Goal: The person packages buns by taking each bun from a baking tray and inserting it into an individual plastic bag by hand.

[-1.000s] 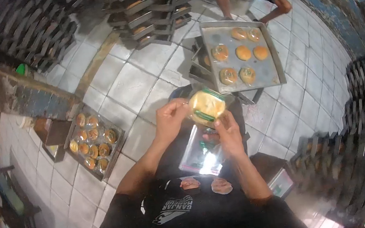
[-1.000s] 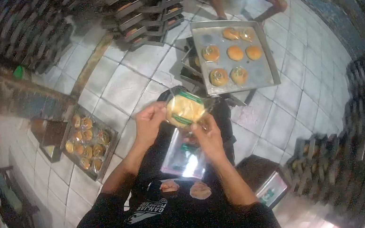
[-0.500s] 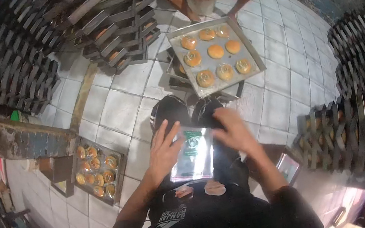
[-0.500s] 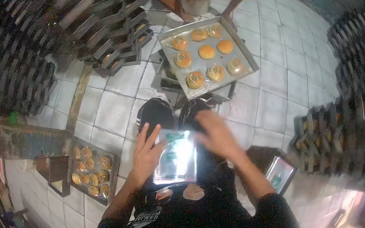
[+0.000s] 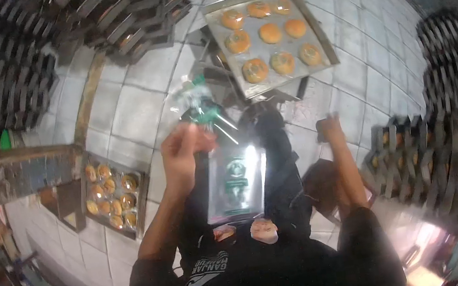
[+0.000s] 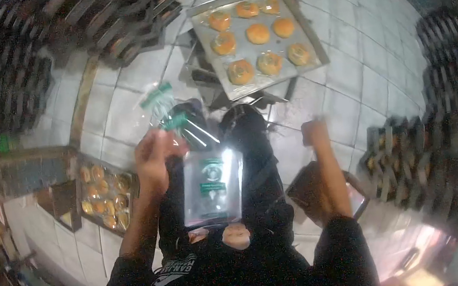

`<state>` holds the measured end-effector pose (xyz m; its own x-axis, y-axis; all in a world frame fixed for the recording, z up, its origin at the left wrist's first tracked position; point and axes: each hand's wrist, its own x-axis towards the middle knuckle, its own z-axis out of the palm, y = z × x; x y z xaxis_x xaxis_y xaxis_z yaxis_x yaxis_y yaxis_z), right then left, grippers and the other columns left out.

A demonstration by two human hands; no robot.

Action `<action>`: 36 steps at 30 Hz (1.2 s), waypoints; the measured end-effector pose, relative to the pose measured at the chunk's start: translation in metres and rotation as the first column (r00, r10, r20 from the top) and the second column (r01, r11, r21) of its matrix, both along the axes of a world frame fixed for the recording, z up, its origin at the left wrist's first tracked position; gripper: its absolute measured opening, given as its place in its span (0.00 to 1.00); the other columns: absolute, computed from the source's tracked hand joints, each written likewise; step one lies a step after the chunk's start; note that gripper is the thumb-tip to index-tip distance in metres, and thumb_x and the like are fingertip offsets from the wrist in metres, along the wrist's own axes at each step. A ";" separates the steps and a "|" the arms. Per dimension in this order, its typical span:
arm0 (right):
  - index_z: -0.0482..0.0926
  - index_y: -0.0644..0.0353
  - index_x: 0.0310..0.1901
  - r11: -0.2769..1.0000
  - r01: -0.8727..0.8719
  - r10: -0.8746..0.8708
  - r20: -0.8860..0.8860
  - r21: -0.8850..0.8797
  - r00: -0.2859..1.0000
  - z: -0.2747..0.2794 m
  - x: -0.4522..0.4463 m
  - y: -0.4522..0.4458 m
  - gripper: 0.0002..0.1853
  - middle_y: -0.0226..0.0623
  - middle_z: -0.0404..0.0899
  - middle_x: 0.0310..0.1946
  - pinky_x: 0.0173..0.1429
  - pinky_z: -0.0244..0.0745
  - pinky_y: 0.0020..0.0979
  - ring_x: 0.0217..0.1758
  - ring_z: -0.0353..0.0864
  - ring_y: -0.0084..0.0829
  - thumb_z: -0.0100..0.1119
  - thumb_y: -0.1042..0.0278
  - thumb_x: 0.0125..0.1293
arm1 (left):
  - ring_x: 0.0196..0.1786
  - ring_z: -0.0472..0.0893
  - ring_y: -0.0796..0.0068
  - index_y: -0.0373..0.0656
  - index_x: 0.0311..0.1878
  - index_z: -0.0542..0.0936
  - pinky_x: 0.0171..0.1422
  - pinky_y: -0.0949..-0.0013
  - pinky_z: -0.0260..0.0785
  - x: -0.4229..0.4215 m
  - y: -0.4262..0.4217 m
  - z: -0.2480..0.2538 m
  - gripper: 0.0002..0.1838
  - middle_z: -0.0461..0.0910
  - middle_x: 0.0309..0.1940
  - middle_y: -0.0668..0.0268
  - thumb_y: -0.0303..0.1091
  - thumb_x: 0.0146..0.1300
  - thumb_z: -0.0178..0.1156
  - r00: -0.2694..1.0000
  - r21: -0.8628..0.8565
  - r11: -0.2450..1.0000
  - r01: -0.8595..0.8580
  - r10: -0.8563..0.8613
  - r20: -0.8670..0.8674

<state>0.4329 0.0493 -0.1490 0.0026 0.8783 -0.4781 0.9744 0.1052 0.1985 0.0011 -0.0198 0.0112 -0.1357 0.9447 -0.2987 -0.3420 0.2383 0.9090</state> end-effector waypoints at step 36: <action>0.74 0.62 0.63 0.926 0.330 -0.111 -0.968 -0.183 -0.225 0.206 -0.217 -0.028 0.26 0.40 0.81 0.59 0.67 0.77 0.40 0.62 0.81 0.41 0.71 0.75 0.64 | 0.47 0.88 0.61 0.39 0.49 0.76 0.51 0.62 0.83 -0.007 0.048 -0.018 0.10 0.86 0.47 0.51 0.37 0.77 0.59 0.890 -0.232 0.958 -0.167 0.248 0.383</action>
<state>0.2160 0.0208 0.0574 -0.1485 0.9856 -0.0814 -0.0026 -0.0827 -0.9966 -0.0059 0.0286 -0.0070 -0.1522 0.8289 -0.5383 -0.7298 0.2730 0.6268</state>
